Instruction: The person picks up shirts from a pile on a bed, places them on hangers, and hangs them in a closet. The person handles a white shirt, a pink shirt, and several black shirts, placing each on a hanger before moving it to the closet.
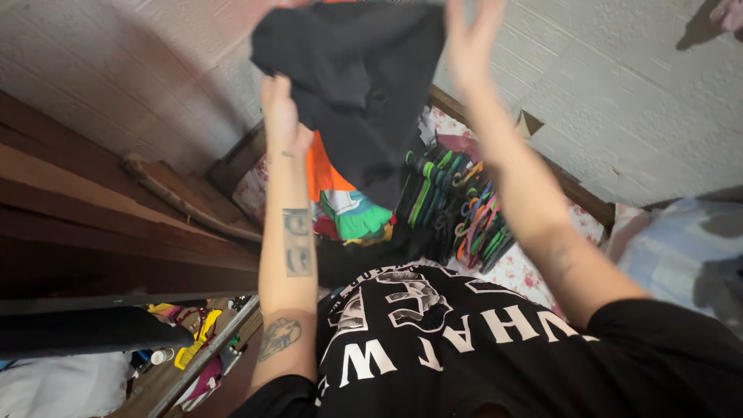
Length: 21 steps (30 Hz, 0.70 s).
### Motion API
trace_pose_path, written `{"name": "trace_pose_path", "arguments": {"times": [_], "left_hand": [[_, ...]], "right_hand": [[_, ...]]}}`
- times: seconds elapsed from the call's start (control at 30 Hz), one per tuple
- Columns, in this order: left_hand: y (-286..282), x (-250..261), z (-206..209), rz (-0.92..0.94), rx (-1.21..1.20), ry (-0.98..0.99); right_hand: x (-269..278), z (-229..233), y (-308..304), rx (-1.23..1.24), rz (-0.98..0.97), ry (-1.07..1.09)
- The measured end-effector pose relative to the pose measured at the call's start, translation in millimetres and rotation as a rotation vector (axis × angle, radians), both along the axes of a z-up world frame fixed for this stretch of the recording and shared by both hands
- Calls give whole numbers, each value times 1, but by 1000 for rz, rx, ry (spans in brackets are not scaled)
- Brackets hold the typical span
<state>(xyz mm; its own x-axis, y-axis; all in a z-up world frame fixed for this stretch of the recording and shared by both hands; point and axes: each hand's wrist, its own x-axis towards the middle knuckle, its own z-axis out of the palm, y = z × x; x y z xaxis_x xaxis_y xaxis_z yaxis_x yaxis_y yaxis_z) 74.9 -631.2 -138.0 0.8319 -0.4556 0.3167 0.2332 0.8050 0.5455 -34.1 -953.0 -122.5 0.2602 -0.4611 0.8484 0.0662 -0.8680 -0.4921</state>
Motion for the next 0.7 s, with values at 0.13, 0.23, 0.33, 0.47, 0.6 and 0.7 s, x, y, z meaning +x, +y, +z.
{"name": "trace_pose_path", "arguments": {"times": [0.13, 0.23, 0.33, 0.47, 0.6, 0.7], "left_hand": [[-25, -18, -14, -44, 26, -63], [-28, -36, -13, -81, 63, -23], [-12, -49, 1, -104, 106, 2], [18, -57, -10, -351, 245, -4], [57, -39, -106, -431, 521, 75], [85, -48, -238, -242, 739, 317]], "right_hand": [[-26, -48, 165, 435, 757, 104], [-37, -61, 178, 773, 897, 286], [-46, -76, 158, 748, 900, 399], [-72, -72, 148, 1050, 888, 229], [-117, -49, 136, 1214, 821, 85], [-150, -63, 130, 1391, 688, 56]]}}
